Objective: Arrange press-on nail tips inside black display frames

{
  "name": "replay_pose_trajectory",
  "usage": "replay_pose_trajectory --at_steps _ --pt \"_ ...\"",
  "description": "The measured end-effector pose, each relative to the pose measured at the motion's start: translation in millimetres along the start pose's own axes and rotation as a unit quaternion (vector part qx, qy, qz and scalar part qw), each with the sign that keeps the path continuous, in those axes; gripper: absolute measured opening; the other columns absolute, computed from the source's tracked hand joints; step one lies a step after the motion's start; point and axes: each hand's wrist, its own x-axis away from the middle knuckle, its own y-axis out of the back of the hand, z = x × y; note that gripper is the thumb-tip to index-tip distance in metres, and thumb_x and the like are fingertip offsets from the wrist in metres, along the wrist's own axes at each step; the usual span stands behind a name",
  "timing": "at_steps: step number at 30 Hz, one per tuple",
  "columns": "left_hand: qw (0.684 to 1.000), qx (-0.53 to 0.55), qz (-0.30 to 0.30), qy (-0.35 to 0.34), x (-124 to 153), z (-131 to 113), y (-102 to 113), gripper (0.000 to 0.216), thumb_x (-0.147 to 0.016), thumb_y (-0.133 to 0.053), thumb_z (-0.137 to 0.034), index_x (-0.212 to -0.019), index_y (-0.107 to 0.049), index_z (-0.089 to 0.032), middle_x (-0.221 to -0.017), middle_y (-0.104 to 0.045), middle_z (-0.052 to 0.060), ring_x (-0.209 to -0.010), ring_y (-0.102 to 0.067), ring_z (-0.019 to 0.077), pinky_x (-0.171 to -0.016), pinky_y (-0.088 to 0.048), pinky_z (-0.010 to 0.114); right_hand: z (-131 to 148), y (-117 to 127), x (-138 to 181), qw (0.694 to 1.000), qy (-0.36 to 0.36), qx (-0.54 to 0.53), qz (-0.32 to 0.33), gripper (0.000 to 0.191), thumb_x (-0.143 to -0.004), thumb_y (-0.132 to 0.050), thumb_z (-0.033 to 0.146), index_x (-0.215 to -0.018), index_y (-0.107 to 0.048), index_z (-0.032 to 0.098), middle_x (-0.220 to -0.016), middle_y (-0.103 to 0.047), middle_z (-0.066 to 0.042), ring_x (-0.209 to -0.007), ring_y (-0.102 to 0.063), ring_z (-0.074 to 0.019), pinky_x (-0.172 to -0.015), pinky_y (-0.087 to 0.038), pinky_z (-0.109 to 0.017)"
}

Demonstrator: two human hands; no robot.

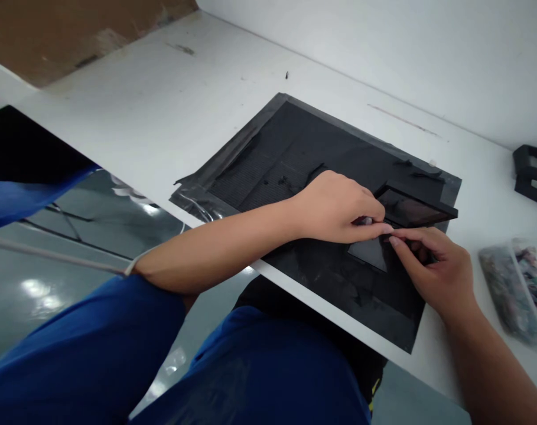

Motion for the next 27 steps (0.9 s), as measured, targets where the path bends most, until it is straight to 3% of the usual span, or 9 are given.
replay_pose_trajectory --at_steps 8,27 --pt "1.000 0.009 0.008 0.006 -0.4 0.6 -0.7 0.041 -0.096 -0.052 -0.050 -0.077 -0.076 -0.023 -0.068 -0.074 -0.001 -0.061 -0.064 0.0093 -0.050 -0.022 0.027 4.6 -1.4 4.9 0.997 0.025 0.073 -0.028 0.017 -0.092 -0.064 0.035 -0.101 -0.074 0.026 -0.096 -0.071 -0.004 -0.088 -0.066 -0.0191 -0.077 -0.054 -0.037" --pt "1.000 0.004 0.005 -0.004 0.9 1.4 -0.7 0.036 -0.096 -0.054 -0.048 -0.079 -0.076 -0.025 -0.068 -0.073 -0.004 -0.061 -0.064 0.0068 -0.049 -0.022 0.026 2.9 0.4 7.1 0.991 0.085 0.098 -0.044 0.023 -0.091 -0.066 0.031 -0.113 -0.073 0.024 -0.106 -0.073 -0.007 -0.097 -0.068 -0.0232 -0.087 -0.056 -0.042"
